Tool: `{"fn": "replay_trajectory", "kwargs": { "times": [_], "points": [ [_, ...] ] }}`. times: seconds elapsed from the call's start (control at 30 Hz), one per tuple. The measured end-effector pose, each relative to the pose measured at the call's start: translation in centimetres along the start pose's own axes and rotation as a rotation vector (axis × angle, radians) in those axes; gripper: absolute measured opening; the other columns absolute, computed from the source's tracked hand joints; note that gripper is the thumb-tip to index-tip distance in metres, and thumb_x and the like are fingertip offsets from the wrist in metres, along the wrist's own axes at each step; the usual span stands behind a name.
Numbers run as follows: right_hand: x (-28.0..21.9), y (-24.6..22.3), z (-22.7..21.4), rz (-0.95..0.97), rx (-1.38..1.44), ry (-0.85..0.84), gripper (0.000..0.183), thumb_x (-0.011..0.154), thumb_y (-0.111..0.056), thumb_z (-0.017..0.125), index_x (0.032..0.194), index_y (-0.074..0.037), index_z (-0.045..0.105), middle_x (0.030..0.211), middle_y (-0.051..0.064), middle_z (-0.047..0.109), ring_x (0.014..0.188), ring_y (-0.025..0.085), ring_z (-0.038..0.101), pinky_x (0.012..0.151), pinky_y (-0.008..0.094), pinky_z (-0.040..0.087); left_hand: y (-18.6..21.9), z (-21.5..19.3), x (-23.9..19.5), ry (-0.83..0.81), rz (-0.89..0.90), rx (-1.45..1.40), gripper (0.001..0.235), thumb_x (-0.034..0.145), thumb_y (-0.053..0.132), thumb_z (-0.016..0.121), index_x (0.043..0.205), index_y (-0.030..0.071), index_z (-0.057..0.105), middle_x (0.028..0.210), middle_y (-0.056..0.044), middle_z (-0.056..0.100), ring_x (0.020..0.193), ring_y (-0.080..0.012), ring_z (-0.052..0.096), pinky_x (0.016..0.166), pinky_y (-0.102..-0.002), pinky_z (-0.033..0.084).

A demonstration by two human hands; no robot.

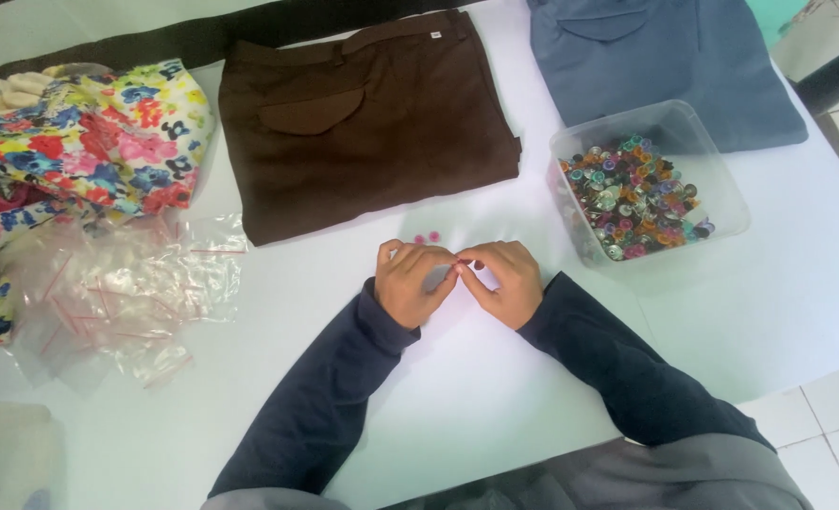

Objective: Sorting specific colored buttons from a mixed container and placing them into small plastic bags.

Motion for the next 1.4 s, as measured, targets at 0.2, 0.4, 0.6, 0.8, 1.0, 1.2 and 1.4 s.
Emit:
{"fn": "replay_trajectory", "kwargs": {
  "times": [0.2, 0.4, 0.6, 0.8, 1.0, 1.2, 1.4],
  "points": [
    [0.7, 2.7, 2.9, 0.103, -0.029, -0.131, 0.014, 0.089, -0.009, 0.078, 0.102, -0.013, 0.074, 0.080, 0.000, 0.073, 0.070, 0.020, 0.069, 0.070, 0.031, 0.049, -2.1, 0.2, 0.0, -0.092, -0.140, 0.143, 0.030, 0.083, 0.016, 0.082, 0.111, 0.017, 0.071, 0.102, 0.001, 0.074, 0.097, -0.0199, 0.068, 0.096, -0.042, 0.039],
    [2.4, 5.4, 5.4, 0.144, -0.140, -0.225, 0.009, 0.090, -0.014, 0.078, 0.097, -0.014, 0.073, 0.076, -0.001, 0.070, 0.069, 0.020, 0.066, 0.067, 0.033, 0.045, -5.5, 0.5, -0.2, -0.148, -0.254, 0.252, 0.027, 0.087, 0.023, 0.078, 0.112, 0.016, 0.072, 0.105, -0.003, 0.072, 0.100, -0.0236, 0.066, 0.093, -0.044, 0.038],
    [2.3, 4.6, 5.3, 0.098, -0.177, -0.248, 0.008, 0.090, -0.016, 0.078, 0.097, -0.015, 0.074, 0.079, -0.002, 0.068, 0.072, 0.020, 0.066, 0.068, 0.032, 0.045, -6.3, 1.1, -0.5, -0.229, -0.291, 0.287, 0.015, 0.090, 0.026, 0.076, 0.103, 0.018, 0.076, 0.102, -0.002, 0.072, 0.100, -0.0234, 0.066, 0.091, -0.043, 0.038],
    [1.4, 5.5, 5.3, 0.125, -0.207, -0.248, 0.007, 0.092, -0.021, 0.077, 0.097, -0.018, 0.074, 0.080, -0.004, 0.066, 0.077, 0.019, 0.067, 0.072, 0.032, 0.045, -7.6, 1.5, -1.5, -0.248, -0.348, 0.294, 0.011, 0.092, 0.027, 0.074, 0.102, 0.023, 0.076, 0.096, 0.003, 0.071, 0.096, -0.0197, 0.066, 0.092, -0.041, 0.038],
    [1.6, 5.2, 5.2, 0.117, -0.221, -0.248, 0.007, 0.094, -0.021, 0.077, 0.098, -0.016, 0.076, 0.081, -0.002, 0.066, 0.078, 0.020, 0.067, 0.073, 0.033, 0.044, -7.5, 1.5, -1.7, -0.275, -0.347, 0.302, 0.012, 0.093, 0.029, 0.074, 0.104, 0.023, 0.076, 0.093, 0.003, 0.071, 0.094, -0.0187, 0.066, 0.090, -0.040, 0.038],
    [1.4, 5.4, 5.2, 0.123, -0.224, -0.275, 0.007, 0.094, -0.021, 0.076, 0.099, -0.015, 0.076, 0.082, -0.002, 0.065, 0.080, 0.020, 0.067, 0.075, 0.034, 0.045, -7.4, 0.7, -1.3, -0.293, -0.363, 0.323, 0.014, 0.095, 0.031, 0.072, 0.103, 0.020, 0.076, 0.092, 0.000, 0.071, 0.092, -0.0202, 0.066, 0.091, -0.041, 0.038],
    [1.5, 5.3, 5.2, 0.133, -0.227, -0.282, 0.009, 0.095, -0.023, 0.076, 0.100, -0.016, 0.075, 0.084, -0.003, 0.066, 0.082, 0.019, 0.067, 0.075, 0.034, 0.044, -7.9, 1.0, -1.7, -0.325, -0.370, 0.283, 0.014, 0.096, 0.029, 0.070, 0.108, 0.024, 0.075, 0.090, 0.002, 0.069, 0.092, -0.0197, 0.065, 0.092, -0.041, 0.039]
  ]
}}
Point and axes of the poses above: each hand's wrist, its own x-axis towards the middle knuckle, its own z-axis out of the palm, y = z × x, the point moved 10 cm from there along x, towards the middle knuckle
